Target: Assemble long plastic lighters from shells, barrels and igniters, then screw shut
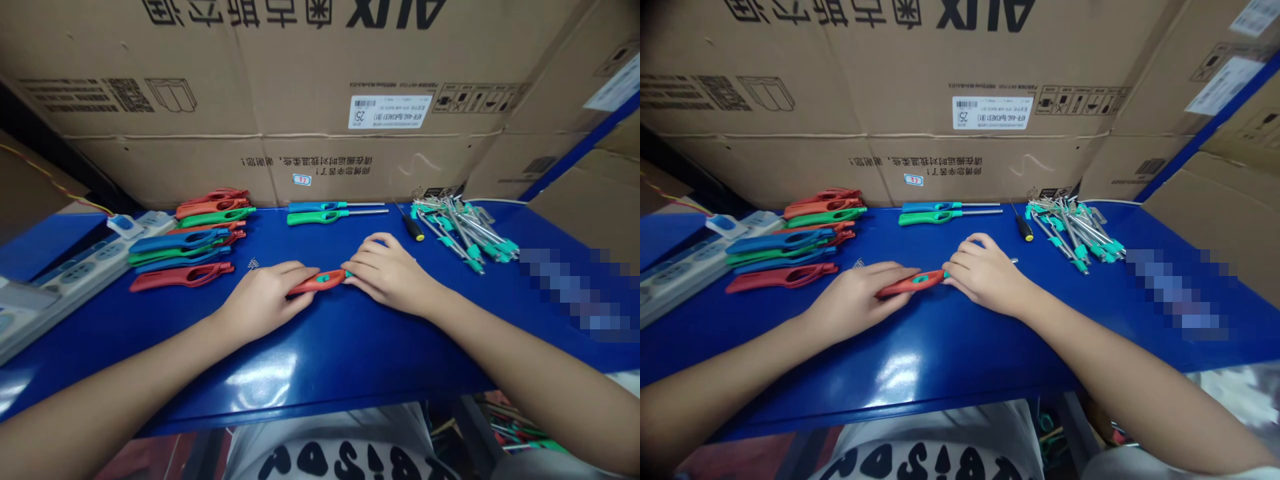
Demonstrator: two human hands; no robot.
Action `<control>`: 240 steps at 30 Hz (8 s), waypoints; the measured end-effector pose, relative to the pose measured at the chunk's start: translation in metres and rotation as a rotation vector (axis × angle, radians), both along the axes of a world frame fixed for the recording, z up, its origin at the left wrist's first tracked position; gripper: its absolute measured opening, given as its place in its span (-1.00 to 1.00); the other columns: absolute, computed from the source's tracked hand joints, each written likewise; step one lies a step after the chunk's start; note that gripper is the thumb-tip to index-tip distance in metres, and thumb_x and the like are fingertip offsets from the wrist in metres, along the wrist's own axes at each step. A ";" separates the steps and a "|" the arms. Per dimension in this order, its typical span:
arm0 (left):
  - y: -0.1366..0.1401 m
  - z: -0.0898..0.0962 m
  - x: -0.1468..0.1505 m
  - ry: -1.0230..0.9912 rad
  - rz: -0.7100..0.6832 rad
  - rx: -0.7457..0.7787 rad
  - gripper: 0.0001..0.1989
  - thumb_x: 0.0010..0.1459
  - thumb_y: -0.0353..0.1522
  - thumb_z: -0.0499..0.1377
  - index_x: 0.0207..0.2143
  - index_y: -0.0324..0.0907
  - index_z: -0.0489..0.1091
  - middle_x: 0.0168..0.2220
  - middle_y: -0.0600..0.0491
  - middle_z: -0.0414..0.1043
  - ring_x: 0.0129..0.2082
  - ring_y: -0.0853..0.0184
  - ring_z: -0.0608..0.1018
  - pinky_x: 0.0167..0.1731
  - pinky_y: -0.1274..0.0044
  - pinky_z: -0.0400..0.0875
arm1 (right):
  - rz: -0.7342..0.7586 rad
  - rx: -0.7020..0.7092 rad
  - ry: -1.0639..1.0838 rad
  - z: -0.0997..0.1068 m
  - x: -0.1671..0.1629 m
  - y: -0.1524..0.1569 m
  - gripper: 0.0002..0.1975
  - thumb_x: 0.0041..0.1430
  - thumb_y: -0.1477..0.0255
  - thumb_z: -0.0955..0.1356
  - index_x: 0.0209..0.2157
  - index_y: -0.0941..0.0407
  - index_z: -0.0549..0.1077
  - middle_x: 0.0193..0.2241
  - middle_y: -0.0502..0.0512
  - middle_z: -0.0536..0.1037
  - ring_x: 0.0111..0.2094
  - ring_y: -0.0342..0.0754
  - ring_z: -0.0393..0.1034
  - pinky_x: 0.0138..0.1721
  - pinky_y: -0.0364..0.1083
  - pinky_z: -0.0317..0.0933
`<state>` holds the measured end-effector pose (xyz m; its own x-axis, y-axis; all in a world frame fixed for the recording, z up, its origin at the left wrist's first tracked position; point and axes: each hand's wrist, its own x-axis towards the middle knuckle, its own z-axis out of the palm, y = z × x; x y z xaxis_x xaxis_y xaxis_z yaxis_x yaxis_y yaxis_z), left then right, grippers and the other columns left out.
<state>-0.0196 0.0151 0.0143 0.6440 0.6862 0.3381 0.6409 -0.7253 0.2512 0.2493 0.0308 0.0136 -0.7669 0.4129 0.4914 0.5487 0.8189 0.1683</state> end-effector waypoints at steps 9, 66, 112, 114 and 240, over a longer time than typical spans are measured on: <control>0.002 0.003 -0.001 -0.106 -0.003 -0.067 -0.72 0.29 -0.33 0.19 0.02 -0.13 0.54 -0.11 0.02 0.61 -0.20 0.26 0.64 -0.21 0.50 0.46 | 0.007 -0.089 0.030 0.001 0.008 0.005 -0.72 0.42 0.35 0.28 -0.06 0.22 0.54 -0.21 0.16 0.66 -0.21 0.01 0.42 0.01 0.09 0.14; -0.030 0.015 0.012 0.188 0.008 -0.208 -0.58 0.33 -0.39 0.07 0.21 -0.23 0.35 -0.06 -0.14 0.43 -0.11 0.12 0.55 -0.13 0.33 0.52 | -0.578 -0.137 0.899 0.036 0.049 0.039 -0.74 0.23 0.18 0.36 -0.32 0.09 0.49 -0.56 -0.02 0.34 -0.55 -0.10 0.20 -0.48 -0.08 0.13; -0.021 -0.004 0.011 0.013 -0.157 -0.152 -0.70 0.28 -0.38 0.17 0.03 -0.26 0.51 -0.15 -0.11 0.54 -0.12 0.12 0.51 -0.02 0.30 0.46 | 0.068 -0.888 1.111 -0.010 -0.102 0.023 -0.69 0.26 0.11 0.39 -0.18 0.07 0.42 -0.50 -0.07 0.48 -0.71 -0.27 0.20 -0.72 -0.22 0.08; -0.016 -0.009 0.010 -0.095 -0.175 -0.183 -0.68 0.25 -0.38 0.21 0.04 -0.25 0.51 -0.13 -0.11 0.54 -0.10 0.14 0.52 -0.01 0.32 0.46 | 0.056 -0.844 1.211 -0.005 -0.101 0.024 -0.65 0.25 0.07 0.38 -0.21 0.07 0.39 -0.53 -0.11 0.45 -0.74 -0.28 0.19 -0.74 -0.22 0.07; 0.004 -0.023 0.012 -0.396 -0.119 -0.300 -0.62 0.12 -0.39 0.33 0.02 -0.22 0.51 0.01 -0.09 0.59 0.04 0.15 0.60 0.12 0.32 0.45 | 0.077 -0.358 0.506 0.069 -0.059 -0.005 -0.64 0.26 0.51 0.32 0.09 0.10 0.30 -0.03 0.11 0.52 -0.29 -0.13 0.48 -0.27 -0.13 0.45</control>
